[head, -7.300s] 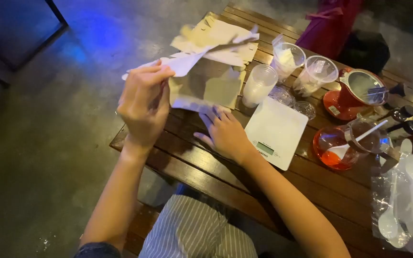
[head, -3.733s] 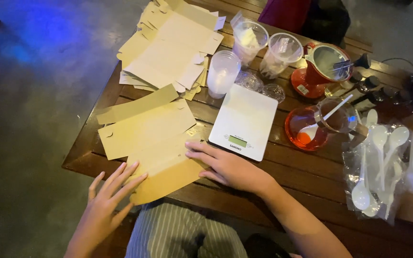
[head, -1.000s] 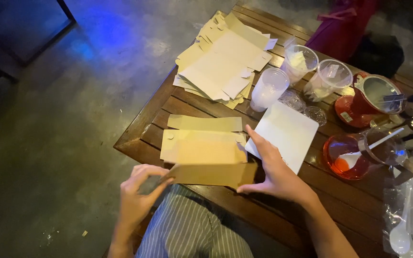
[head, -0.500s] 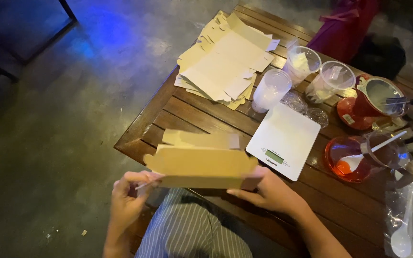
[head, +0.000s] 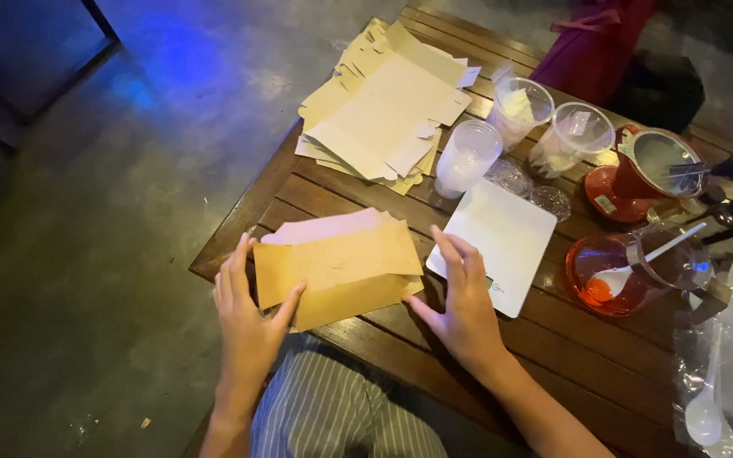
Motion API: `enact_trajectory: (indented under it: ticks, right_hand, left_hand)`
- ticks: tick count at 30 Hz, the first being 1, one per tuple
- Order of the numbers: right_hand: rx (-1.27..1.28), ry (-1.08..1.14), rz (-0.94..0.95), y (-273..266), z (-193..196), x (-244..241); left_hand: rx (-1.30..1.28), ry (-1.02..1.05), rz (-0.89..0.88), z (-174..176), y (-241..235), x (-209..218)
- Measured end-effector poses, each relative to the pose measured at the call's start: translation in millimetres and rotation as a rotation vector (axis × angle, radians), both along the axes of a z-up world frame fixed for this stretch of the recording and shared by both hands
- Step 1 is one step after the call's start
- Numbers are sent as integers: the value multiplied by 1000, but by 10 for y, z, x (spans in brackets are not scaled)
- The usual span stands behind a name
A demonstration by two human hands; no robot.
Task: The person folds flat cardboard pieces into small open-top boxes on a wooden table. After assembling one box, they place it aside and then use a plastic spoon to scoop a red liquid from a glass pitcher into a clear plastic cup.
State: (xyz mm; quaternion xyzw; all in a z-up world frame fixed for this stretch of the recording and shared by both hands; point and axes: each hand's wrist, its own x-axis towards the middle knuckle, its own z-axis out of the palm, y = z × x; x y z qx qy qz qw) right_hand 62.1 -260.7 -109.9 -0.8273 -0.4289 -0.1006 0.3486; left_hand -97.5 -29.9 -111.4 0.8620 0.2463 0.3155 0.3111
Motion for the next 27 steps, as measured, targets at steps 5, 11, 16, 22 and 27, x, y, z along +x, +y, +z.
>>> enact_trajectory:
  ticks: [5, 11, 16, 22, 27]
  right_hand:
    - [-191, -274, 229, 55, -65, -77]
    - [-359, -276, 519, 118, 29, -272]
    - [-393, -209, 561, 118, 6, -247]
    - [-547, -159, 519, 26, -8, -97]
    - [-536, -142, 436, -93, 107, -20]
  left_hand:
    - [331, 75, 6, -252, -43, 49]
    - [337, 219, -53, -203, -223, 53]
    - [354, 229, -18, -217, -241, 34]
    - [251, 281, -34, -260, -70, -49]
    - [149, 268, 1, -208, 39, -139]
